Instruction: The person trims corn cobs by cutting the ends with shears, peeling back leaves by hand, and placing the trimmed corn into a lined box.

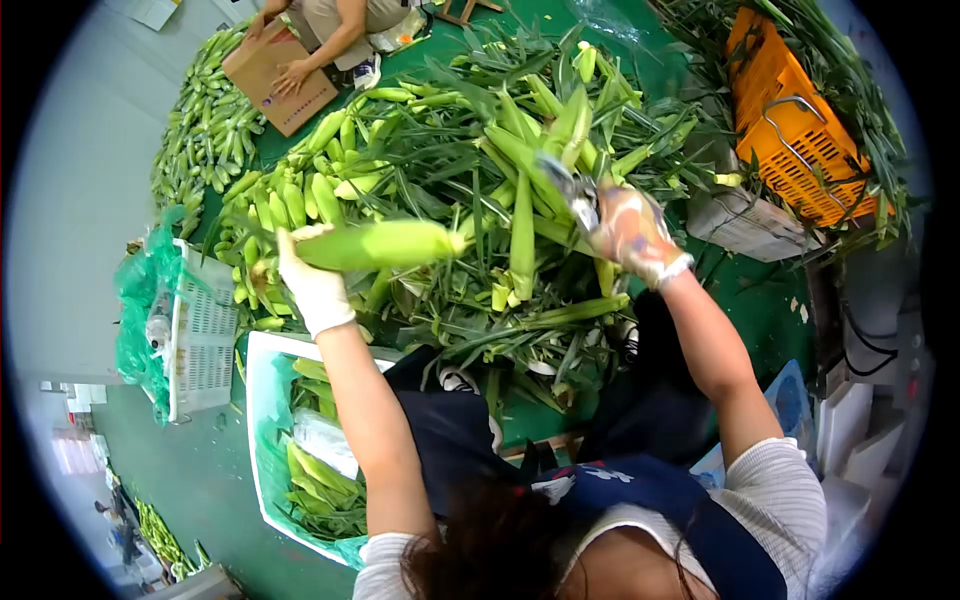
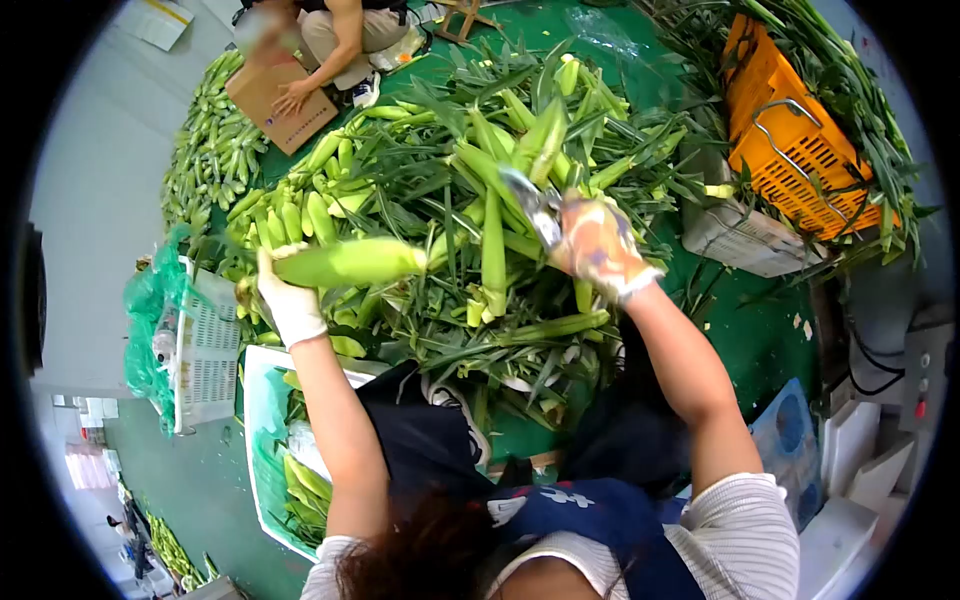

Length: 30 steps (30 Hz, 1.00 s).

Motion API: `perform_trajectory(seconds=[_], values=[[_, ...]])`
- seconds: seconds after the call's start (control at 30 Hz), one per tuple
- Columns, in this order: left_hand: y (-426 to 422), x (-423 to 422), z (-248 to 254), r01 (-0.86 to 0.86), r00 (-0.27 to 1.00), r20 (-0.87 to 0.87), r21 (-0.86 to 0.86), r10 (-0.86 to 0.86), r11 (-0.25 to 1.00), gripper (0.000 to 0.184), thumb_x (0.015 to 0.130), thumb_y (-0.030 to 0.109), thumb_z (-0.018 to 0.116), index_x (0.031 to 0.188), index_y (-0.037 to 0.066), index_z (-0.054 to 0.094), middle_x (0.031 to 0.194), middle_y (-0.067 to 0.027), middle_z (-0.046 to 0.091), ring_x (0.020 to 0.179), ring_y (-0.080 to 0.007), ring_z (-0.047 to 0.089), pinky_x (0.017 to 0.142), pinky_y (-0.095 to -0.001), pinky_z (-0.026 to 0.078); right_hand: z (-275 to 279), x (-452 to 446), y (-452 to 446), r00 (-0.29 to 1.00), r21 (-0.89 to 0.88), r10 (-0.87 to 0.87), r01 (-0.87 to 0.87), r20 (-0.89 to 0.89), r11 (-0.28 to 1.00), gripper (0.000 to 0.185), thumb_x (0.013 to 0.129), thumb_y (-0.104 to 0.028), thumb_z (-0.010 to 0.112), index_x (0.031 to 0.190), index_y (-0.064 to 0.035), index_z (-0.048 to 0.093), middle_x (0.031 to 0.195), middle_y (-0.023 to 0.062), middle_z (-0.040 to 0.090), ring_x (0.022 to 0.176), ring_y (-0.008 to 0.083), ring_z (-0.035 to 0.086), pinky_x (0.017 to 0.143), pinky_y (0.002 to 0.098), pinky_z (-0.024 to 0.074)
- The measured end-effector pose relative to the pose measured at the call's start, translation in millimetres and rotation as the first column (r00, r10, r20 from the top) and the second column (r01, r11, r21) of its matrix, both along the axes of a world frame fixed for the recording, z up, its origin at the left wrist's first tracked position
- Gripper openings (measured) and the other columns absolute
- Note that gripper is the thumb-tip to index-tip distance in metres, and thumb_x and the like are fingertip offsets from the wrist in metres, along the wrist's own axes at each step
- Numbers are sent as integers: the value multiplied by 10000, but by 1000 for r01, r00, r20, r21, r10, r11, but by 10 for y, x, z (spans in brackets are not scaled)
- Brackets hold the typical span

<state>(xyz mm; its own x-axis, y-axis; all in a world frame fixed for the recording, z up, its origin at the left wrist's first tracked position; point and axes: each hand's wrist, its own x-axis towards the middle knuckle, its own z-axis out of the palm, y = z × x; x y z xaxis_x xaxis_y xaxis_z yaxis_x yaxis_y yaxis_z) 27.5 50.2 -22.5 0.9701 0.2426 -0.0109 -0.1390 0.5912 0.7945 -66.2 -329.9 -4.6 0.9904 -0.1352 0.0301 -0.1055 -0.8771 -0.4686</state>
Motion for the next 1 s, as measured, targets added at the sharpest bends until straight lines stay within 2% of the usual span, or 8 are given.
perform_trajectory(seconds=[0.1, 0.23, 0.43, 0.5, 0.63, 0.83, 0.9, 1.0], values=[[-431, -238, 277, 111, 986, -156, 406, -51, 907, 401, 942, 362, 452, 716, 50, 562, 674, -97, 597, 651, -219, 582, 670, -358, 486, 164, -253, 296, 998, -105, -35, 40, 54, 994, 561, 704, -359, 717, 1036, 12, 459, 841, 215, 602, 745, 361, 613, 663, 418, 511], [-1115, -336, 263, 301, 857, -473, 138, -204, 944, 282, 897, 296, 584, 766, 47, 567, 702, -74, 584, 649, -184, 586, 645, -318, 514, -103, -369, 663, 945, 442, 324, -268, -53, 856, 764, 642, -497, 745, 1075, 55, 442, 914, 212, 583, 863, 319, 599, 764, 384, 505], [-1414, -523, -72, 510, 853, -326, 361, -407, 781, 396, 816, 257, 707, 1070, 10, 530, 840, -107, 629, 696, -207, 636, 660, -331, 542, -400, -353, 911, 984, 916, 176, -55, -17, 397, 593, 654, -175, 816, 1112, -18, 473, 961, 73, 589, 880, 141, 546, 792, 297, 471], [-1425, -619, -21, 536, 810, -415, 233, -415, 812, 426, 806, 234, 716, 1102, 2, 517, 879, -98, 624, 789, -195, 633, 718, -323, 528, -452, -298, 847, 953, 768, 294, -238, 68, 594, 599, 683, -297, 798, 1088, 8, 480, 941, 104, 589, 865, 170, 551, 804, 316, 459], [-1200, -600, 68, 413, 908, -284, 733, -308, 540, 351, 778, 152, 707, 1068, 20, 560, 937, -59, 632, 818, -145, 587, 744, -282, 487, -165, -252, 630, 855, 617, 451, -216, -254, 756, 656, 638, -441, 771, 1004, 21, 481, 907, 161, 580, 843, 248, 565, 769, 336, 458], [-947, -630, 96, 715, 663, -515, 650, -544, 258, 401, 721, 85, 638, 1115, 31, 584, 814, -22, 636, 739, -102, 586, 688, -233, 484, -271, -144, 465, 816, 659, 576, -409, -46, 631, 629, 649, -380, 786, 1021, -10, 439, 860, 121, 571, 782, 202, 544, 705, 338, 458], [-955, -621, 168, 923, 378, -577, 300, -724, 242, 441, 678, 76, 662, 1093, -15, 542, 776, -84, 609, 634, -159, 579, 618, -286, 490, -173, -133, 354, 760, 637, 625, -393, -181, 663, 583, 648, -334, 780, 1017, -23, 454, 869, 117, 591, 796, 182, 560, 713, 330, 465], [-921, -610, 108, 955, 285, -591, 245, -755, 169, 417, 664, 75, 666, 1048, -29, 543, 750, -99, 607, 597, -174, 586, 588, -300, 493, -110, -191, 257, 728, 507, 685, -577, -37, 641, 453, 648, -229, 767, 972, -40, 514, 800, 55, 610, 724, 175, 583, 681, 310, 489]])
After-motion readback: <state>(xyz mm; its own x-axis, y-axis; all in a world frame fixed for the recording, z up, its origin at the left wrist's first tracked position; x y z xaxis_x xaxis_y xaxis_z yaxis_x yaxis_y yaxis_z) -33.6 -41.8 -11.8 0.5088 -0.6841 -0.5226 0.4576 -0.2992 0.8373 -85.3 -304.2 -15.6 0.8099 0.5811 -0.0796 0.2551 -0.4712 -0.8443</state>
